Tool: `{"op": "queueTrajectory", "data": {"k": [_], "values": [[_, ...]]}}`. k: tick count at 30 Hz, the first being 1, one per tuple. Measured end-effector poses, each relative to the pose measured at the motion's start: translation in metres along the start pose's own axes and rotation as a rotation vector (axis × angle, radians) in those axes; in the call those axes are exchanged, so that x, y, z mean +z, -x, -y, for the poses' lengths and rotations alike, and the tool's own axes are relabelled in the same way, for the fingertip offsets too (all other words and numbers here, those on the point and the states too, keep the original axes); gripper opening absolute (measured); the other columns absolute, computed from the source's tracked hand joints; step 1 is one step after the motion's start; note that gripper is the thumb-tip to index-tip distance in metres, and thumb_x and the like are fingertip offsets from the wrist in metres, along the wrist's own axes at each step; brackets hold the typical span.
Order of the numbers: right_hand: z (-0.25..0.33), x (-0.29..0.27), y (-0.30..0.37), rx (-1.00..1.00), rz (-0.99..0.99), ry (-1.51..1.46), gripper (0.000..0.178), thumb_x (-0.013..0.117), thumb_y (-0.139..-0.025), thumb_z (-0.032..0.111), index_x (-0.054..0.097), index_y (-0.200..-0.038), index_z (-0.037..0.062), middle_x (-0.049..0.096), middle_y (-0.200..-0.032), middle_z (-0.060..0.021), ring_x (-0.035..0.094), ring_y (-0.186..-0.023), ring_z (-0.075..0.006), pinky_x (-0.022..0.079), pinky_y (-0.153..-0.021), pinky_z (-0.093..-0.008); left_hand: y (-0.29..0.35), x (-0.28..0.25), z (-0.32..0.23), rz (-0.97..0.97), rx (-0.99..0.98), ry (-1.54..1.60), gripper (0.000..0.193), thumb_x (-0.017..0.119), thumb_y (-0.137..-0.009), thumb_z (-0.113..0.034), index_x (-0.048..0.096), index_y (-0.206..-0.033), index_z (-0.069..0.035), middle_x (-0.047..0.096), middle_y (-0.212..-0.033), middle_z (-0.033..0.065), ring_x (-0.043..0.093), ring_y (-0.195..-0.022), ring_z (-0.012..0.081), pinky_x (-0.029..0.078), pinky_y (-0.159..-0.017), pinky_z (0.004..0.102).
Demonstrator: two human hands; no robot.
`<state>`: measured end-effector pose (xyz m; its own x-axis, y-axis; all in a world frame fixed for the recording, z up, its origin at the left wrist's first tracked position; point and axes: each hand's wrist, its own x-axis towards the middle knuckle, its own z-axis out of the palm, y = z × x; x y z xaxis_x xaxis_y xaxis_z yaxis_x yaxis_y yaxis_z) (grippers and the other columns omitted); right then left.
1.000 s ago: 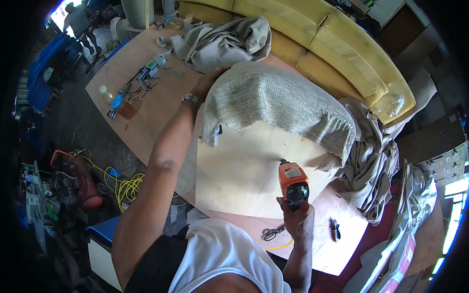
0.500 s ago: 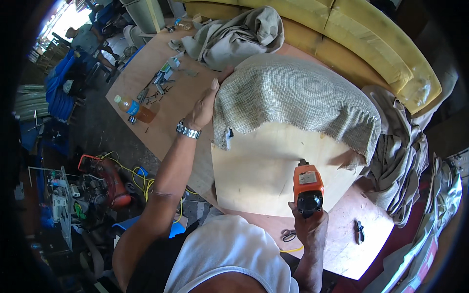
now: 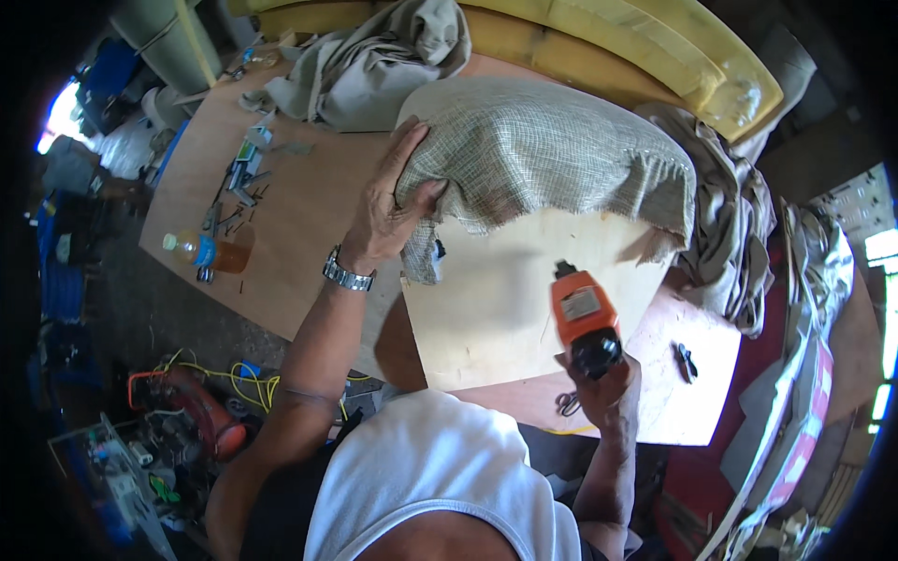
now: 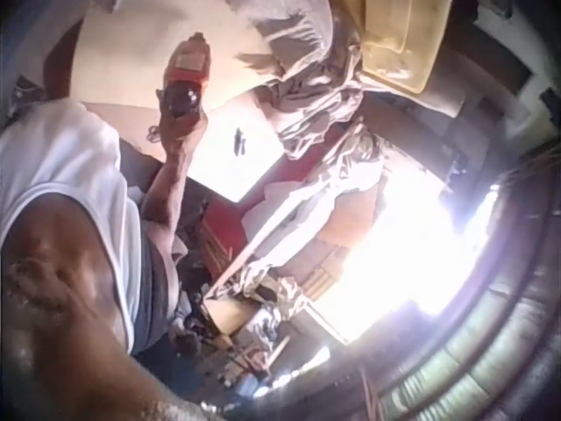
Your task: The person uses a pneumatic staple gun to attach a piece of beige fabric to a large, curved wooden furniture component. They repeatedly pull the fabric taut and fire staples along the edges to secure it. The person then lifts the component and places it onto a blue foam cushion.
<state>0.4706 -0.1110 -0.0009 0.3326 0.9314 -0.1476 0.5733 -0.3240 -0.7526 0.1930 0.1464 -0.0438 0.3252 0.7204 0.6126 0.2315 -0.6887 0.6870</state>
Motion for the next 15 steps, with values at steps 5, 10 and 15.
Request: {"op": "queueTrajectory", "data": {"k": [5, 10, 15], "values": [[0.03, 0.023, 0.006, -0.344, 0.043, -0.058, 0.072, 0.08, -0.058, 0.027, 0.063, -0.123, -0.0007, 0.071, -0.091, -0.017, 0.071, -0.08, -0.0339, 0.056, -0.075, -0.0396, -0.003, 0.0, 0.001, -0.021, 0.028, -0.008, 0.071, 0.072, -0.087, -0.02, 0.042, -0.149, -0.005, 0.039, -0.154, 0.0226, 0.039, -0.143, 0.0406, 0.034, -0.117, 0.0477], [0.089, 0.045, -0.025, -0.515, -0.004, 0.199, 0.087, 0.083, -0.05, 0.029, 0.061, -0.129, -0.0006, 0.07, -0.09, -0.0194, 0.07, -0.081, -0.0382, 0.055, -0.074, -0.0413, 0.001, 0.006, 0.007, -0.013, 0.002, -0.087, 0.081, 0.079, -0.08, -0.024, 0.041, -0.15, -0.012, 0.038, -0.155, 0.0193, 0.035, -0.143, 0.0452, 0.029, -0.116, 0.057], [0.126, 0.063, -0.037, -0.409, -0.022, 0.245, 0.077, 0.084, -0.06, 0.018, 0.06, -0.132, 0.003, 0.073, -0.1, -0.0178, 0.073, -0.087, -0.0362, 0.059, -0.077, -0.0421, 0.005, 0.005, 0.003, -0.005, -0.041, -0.009, 0.089, 0.082, -0.076, -0.024, 0.037, -0.153, -0.025, 0.033, -0.159, 0.0141, 0.027, -0.145, 0.0493, 0.025, -0.11, 0.071]]}}
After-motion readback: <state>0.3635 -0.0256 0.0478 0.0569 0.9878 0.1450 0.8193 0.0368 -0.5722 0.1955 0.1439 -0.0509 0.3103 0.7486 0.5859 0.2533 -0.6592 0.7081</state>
